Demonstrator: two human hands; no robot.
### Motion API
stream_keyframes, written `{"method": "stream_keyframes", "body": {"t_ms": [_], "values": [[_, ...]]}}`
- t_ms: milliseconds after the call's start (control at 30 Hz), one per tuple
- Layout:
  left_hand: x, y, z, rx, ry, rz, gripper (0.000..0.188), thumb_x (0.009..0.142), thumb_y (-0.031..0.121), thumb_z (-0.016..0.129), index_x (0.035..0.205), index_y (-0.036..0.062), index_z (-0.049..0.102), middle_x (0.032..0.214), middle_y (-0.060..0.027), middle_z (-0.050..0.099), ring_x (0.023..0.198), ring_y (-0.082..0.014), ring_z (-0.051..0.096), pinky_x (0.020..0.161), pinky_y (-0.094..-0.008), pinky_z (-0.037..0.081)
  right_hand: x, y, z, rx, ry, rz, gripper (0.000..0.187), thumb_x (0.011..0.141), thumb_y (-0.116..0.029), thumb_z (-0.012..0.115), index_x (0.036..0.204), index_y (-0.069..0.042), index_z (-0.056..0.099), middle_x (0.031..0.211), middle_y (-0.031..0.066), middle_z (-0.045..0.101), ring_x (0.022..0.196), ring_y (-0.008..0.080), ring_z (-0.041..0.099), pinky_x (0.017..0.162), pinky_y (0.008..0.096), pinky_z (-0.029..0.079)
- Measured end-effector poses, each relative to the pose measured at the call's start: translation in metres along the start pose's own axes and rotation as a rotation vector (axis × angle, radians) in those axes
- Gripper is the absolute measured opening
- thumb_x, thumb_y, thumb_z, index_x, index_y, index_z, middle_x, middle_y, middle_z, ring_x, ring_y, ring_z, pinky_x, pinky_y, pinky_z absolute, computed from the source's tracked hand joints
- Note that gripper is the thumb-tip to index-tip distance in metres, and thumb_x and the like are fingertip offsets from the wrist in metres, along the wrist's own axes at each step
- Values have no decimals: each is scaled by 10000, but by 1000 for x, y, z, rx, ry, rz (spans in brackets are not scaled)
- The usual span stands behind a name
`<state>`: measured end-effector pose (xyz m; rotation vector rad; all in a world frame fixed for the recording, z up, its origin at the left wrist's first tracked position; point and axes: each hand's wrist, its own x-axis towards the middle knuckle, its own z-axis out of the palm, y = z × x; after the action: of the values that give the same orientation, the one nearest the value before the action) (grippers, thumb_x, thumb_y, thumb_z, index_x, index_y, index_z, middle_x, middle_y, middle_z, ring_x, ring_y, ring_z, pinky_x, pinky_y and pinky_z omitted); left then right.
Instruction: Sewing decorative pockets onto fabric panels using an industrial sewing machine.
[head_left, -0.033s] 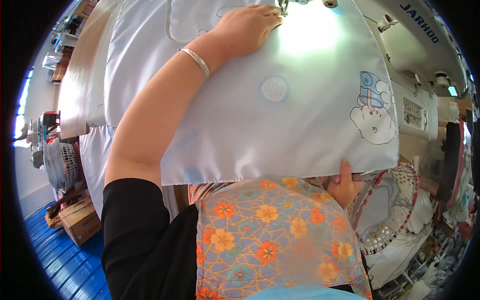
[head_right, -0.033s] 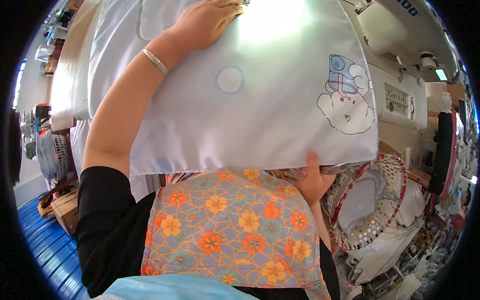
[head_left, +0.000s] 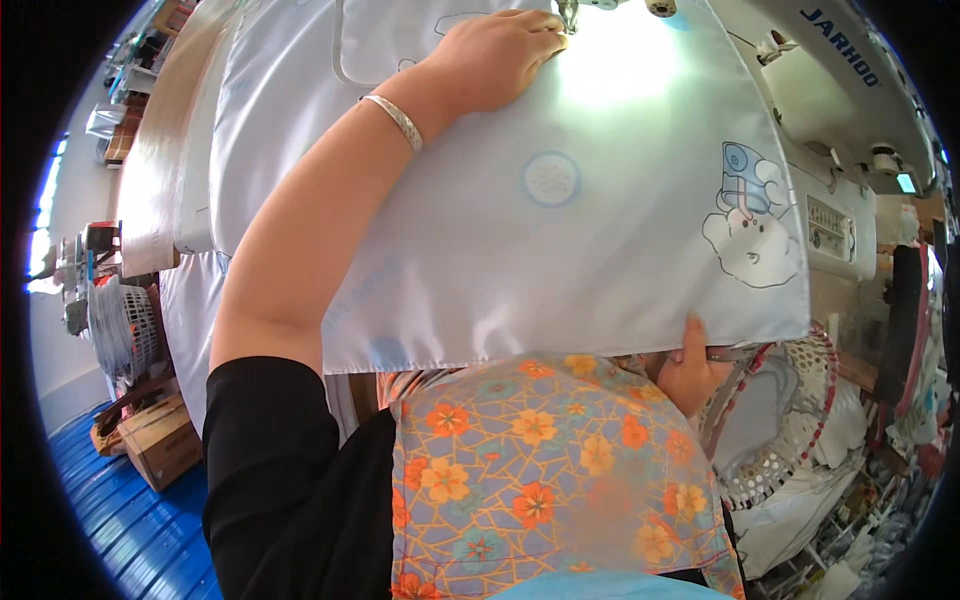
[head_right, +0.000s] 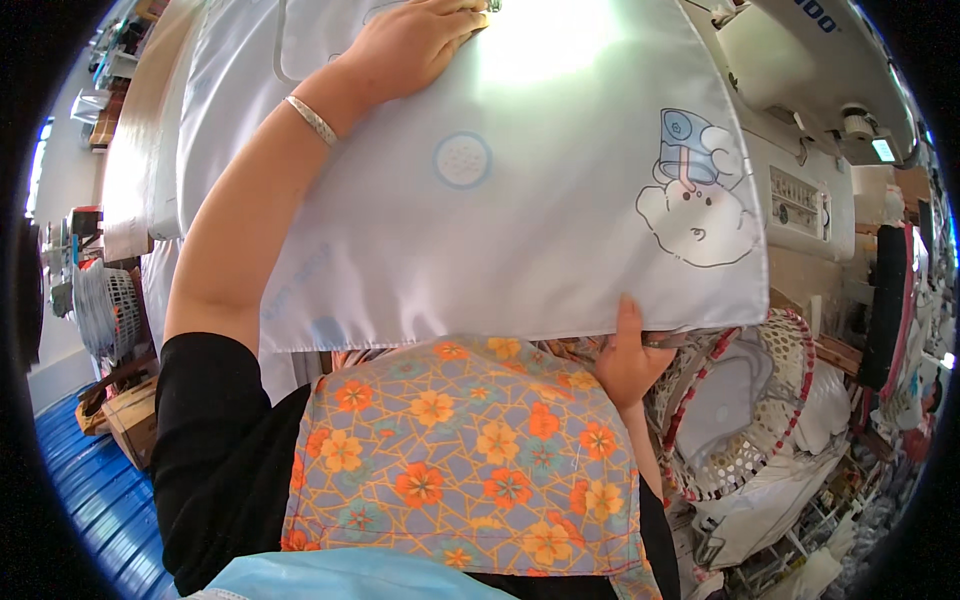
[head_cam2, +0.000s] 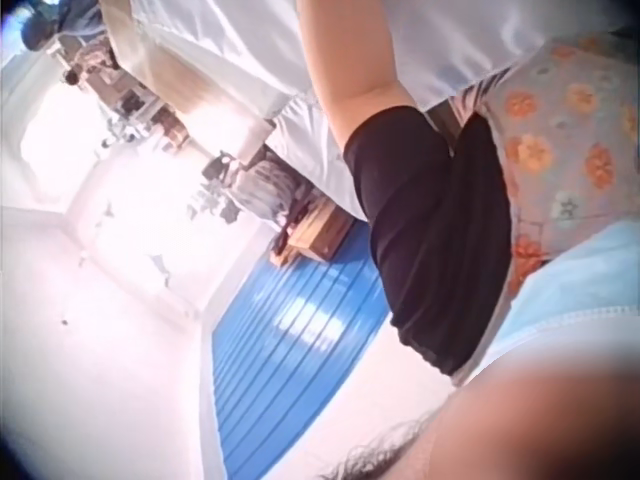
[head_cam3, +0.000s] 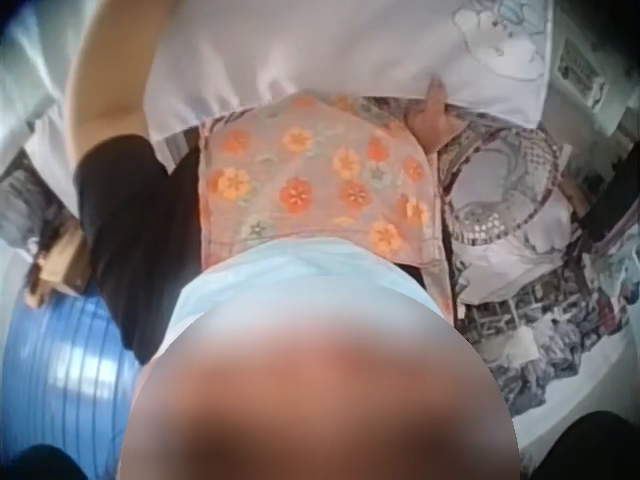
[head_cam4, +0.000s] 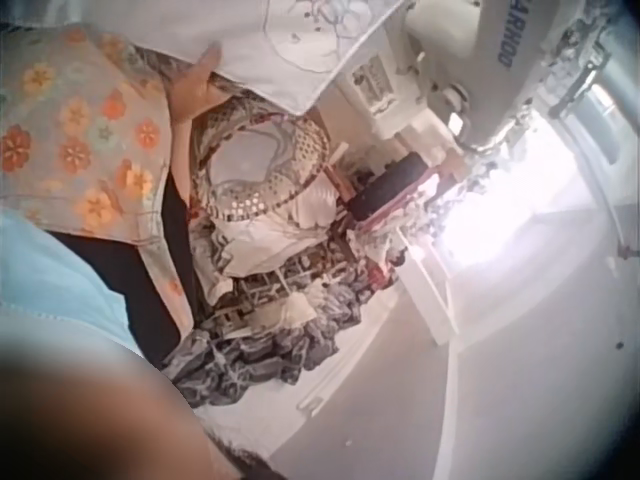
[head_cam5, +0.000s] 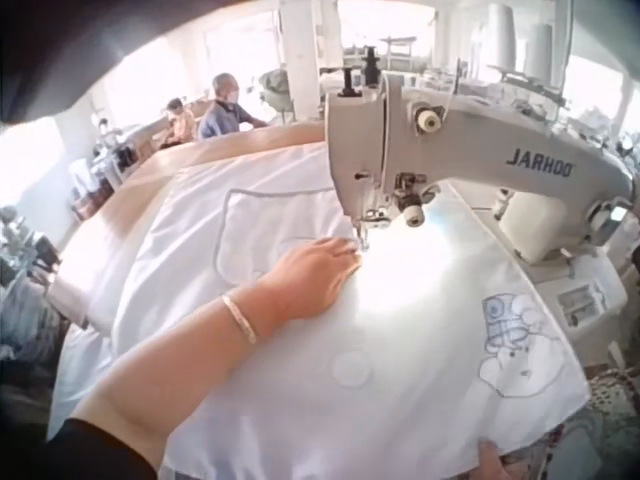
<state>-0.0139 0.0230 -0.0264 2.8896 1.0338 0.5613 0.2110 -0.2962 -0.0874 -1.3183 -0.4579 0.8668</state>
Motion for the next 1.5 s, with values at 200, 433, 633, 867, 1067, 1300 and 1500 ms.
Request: {"method": "stream_keyframes", "body": {"t_ms": [200, 433, 633, 867, 1067, 1300, 1500], "values": [[2, -1, -6, 19, -65, -10, 283, 970, 172, 459, 1175, 98, 640, 1296, -13, 571, 1185, -213, 541, 929, -375, 489, 48, -16, -4, -554, 54, -426, 377, 887, -48, 627, 1219, 74, 496, 1155, 148, 601, 1030, 200, 578, 871, 331, 482], [7, 2, -7, 24, -119, -6, 272, 973, 229, 481, 1146, 107, 651, 1286, -11, 584, 1152, -212, 565, 910, -372, 500, 121, -52, -10, -1054, 16, -720, 429, 868, -71, 616, 1260, 74, 521, 1090, 194, 652, 956, 215, 639, 845, 333, 501], [6, -1, -2, 51, -65, 24, 269, 965, 241, 496, 1138, 109, 654, 1277, -18, 592, 1124, -211, 581, 892, -370, 504, 179, -82, 2, -1348, -28, -742, 417, 898, -157, 556, 1304, -63, 544, 1146, 187, 650, 992, 300, 664, 853, 369, 505], [6, 5, -6, 84, -95, 23, 273, 962, 244, 495, 1139, 99, 645, 1274, -27, 593, 1129, -209, 580, 897, -370, 504, 242, -94, 13, -1541, -42, -887, 410, 924, -220, 548, 1323, -124, 538, 1149, 177, 641, 1004, 350, 632, 845, 403, 494], [-1, 2, -2, 109, -51, -1, 268, 962, 244, 491, 1122, 93, 645, 1273, -21, 592, 1136, -215, 577, 898, -369, 505, 166, -76, -3, -1125, 40, -626, 405, 926, -156, 596, 1318, -77, 531, 877, 38, 605, 753, 139, 545, 724, 284, 464], [2, -3, -4, 71, -29, 46, 296, 970, 252, 478, 1164, 102, 644, 1302, -17, 578, 1169, -212, 561, 931, -374, 490, 17, 27, -6, -566, -489, -118, 199, 861, -31, 647, 1059, -11, 650, 955, 27, 654, 763, 67, 544, 669, 229, 450], [-4, 3, -7, 124, -70, -13, 314, 968, 277, 481, 1178, 106, 640, 1308, -27, 576, 1179, -209, 557, 934, -370, 489, 21, -1, -8, -417, -263, 1, 168, 887, -41, 627, 1040, 27, 651, 976, 60, 654, 881, 107, 575, 805, 234, 442]]}}
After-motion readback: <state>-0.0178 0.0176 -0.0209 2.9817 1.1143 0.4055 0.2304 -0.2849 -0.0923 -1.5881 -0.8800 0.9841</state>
